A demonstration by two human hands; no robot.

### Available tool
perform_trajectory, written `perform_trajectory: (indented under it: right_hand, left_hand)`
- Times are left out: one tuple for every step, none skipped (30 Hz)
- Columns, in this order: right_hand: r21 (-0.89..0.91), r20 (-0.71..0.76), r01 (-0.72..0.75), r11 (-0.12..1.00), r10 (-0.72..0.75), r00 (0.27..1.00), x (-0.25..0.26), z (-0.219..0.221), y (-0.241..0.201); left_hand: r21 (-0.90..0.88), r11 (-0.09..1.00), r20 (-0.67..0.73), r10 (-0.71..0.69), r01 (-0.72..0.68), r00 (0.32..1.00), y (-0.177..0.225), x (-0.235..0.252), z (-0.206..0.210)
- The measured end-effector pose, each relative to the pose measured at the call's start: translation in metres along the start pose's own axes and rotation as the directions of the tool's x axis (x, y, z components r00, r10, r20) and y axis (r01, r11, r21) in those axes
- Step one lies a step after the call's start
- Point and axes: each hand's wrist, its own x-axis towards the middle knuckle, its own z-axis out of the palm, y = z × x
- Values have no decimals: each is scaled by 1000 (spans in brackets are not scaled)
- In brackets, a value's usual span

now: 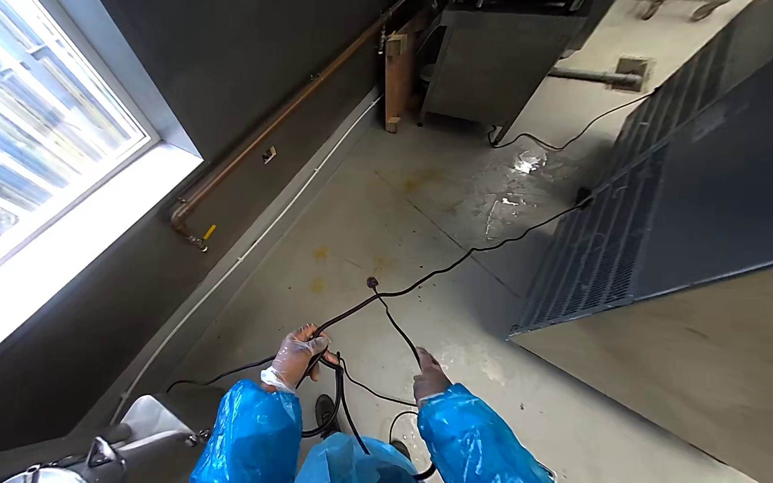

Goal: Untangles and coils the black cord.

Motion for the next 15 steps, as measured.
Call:
perform_trajectory:
  right_hand:
    - [-108,0,73,991,-73,997,-3,-4,-14]
    - [-213,19,171,962,-171,985,-8,-9,-29]
    - [-261,75,304,916,-295,953,-16,-12,-43]
    - [-217,164,436,873,-408,898,-24,-11,-57]
    - [-124,259,534,836,-492,831,-32,-6,-69]
    - [-12,346,579,815,-540,767,-38,2,-78]
    - [62,418,568,821,-538,732,-40,9,-85]
    - [82,428,563,823,-539,725,-40,14,-87]
    - [79,395,567,820,-548,738,-37,19,-85]
    - [86,350,573,815,-564,748,-34,21,-80]
    - [111,298,587,802,-590,750,-34,23,-74]
    - [169,264,596,785,-619,740,-33,26,-66]
    - [263,248,590,764,-644,724,-33,27,-59]
    - [377,243,565,733,-668,704,-33,28,-53]
    - [465,242,544,699,-691,681,-33,27,-50]
  left_hand:
    - [-12,1000,11,11,-10,1000,1,-1,1]
    - [-24,999,25,25,-24,999,2,-1,1]
    - [-35,999,32,36,-34,999,3,-1,1]
    - [-44,998,35,42,-41,999,3,-2,1]
    - [-54,997,41,52,-49,998,3,-1,2]
    - [-65,996,48,60,-56,997,1,-1,3]
    - [-68,996,53,67,-63,996,-1,0,3]
    - [-73,995,53,73,-69,996,-3,0,3]
    - [-71,995,61,81,-76,995,-4,1,3]
    - [-70,993,65,95,-90,993,-6,3,2]
    - [-69,993,69,105,-101,992,-8,4,1]
    - [-50,993,82,110,-106,991,-11,5,-1]
    - [-17,993,109,115,-114,987,-15,6,-3]
    - [10,993,142,119,-122,983,-17,8,-3]
    - [23,992,175,121,-127,977,-19,10,-3]
